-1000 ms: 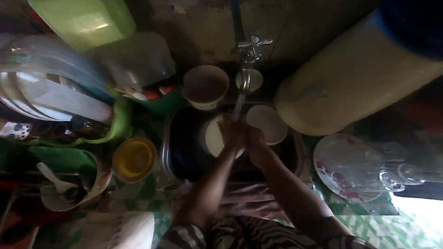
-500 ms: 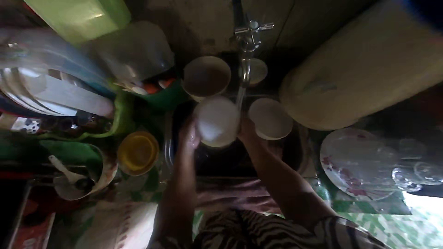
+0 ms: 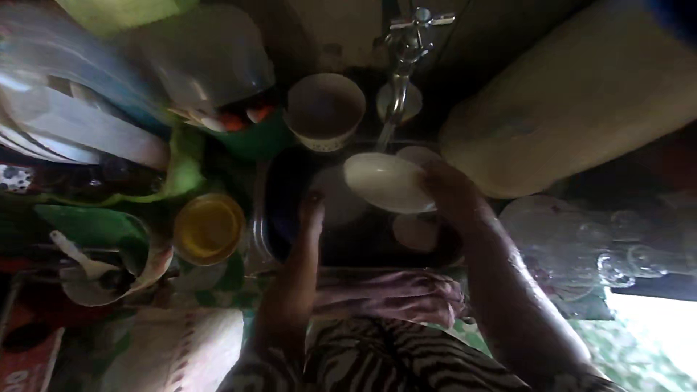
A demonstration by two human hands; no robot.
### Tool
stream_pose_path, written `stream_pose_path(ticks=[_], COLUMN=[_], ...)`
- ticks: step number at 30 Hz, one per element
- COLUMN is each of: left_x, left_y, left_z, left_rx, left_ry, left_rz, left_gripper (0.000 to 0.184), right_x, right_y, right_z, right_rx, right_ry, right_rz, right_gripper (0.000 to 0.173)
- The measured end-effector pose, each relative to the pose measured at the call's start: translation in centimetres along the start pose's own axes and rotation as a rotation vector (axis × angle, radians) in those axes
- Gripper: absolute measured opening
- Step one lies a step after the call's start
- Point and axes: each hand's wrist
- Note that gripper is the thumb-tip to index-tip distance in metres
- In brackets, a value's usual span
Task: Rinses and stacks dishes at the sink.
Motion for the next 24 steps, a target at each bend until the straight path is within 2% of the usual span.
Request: stream_pose_path(ticks=[1,3,5,7,10,12,15,17,20,22,24], left_x=[0.6,1.5,2.2,2.5,2.2,1.8,1.0,0.2,-1.2,-1.5,-1.2], left_y=[0.7,1.6,2.3,2.5,2.4,2.5,2.7,2.6,2.5,2.4,2.0], left_z=[-0.3,-0.9,-1.7,-2.2,-3.3,-3.4,-2.7,-2.1,-1.9,-1.8,-1.4], left_rx=[0.015,0.007,-0.005,0.001,0.046,0.012,-0.085,-0.115,-0.089,-0.113,-0.136], left_ry=[0.198,0.552,0.724,0.713,0.582,0.629,0.670,0.664,0.752,0.759,0.556], left_rz=[0.072,0.210,0.281,0.284,0.293,0.310,0.268,0.247,0.245,0.228,0.204], left_gripper=[0.039,0.062,0.074,0.078,0.065,0.064,0.073,0.067,0.049,0.055,0.059], right_x=[-1.1,-2.1,-1.9,-0.7,1.6,3.3,6.7,9.6,14.4,17.8,19.4], right_y=[-0.7,-1.5,-1.5,-1.0,-0.4,-0.3,-0.8,-0.7,1.5,3.2,4.8], right_z=[-0.9,-1.1,0.6,3.4,7.1,8.8,8.6,7.0,7.3,9.7,11.0], right_rx=[0.013,0.014,0.030,0.109,0.149,0.151,0.034,-0.009,0.068,0.107,0.200], right_ry=[-0.090,-0.217,-0.259,-0.281,-0.361,-0.368,-0.353,-0.276,-0.164,-0.148,-0.127], right_rz=[0.022,0.078,0.098,0.071,0.018,-0.018,0.032,-0.040,-0.310,-0.340,-0.286], right_gripper=[0.026,0.027,0.029,0.033,0.033,0.034,0.039,0.039,0.048,0.051,0.054])
Point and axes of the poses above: each hand's wrist, its own y-axis towards the middle knuckle, its own x-axis out of the palm, z = x × y, and after that the axes turned 15 degrees about -x, right-handed
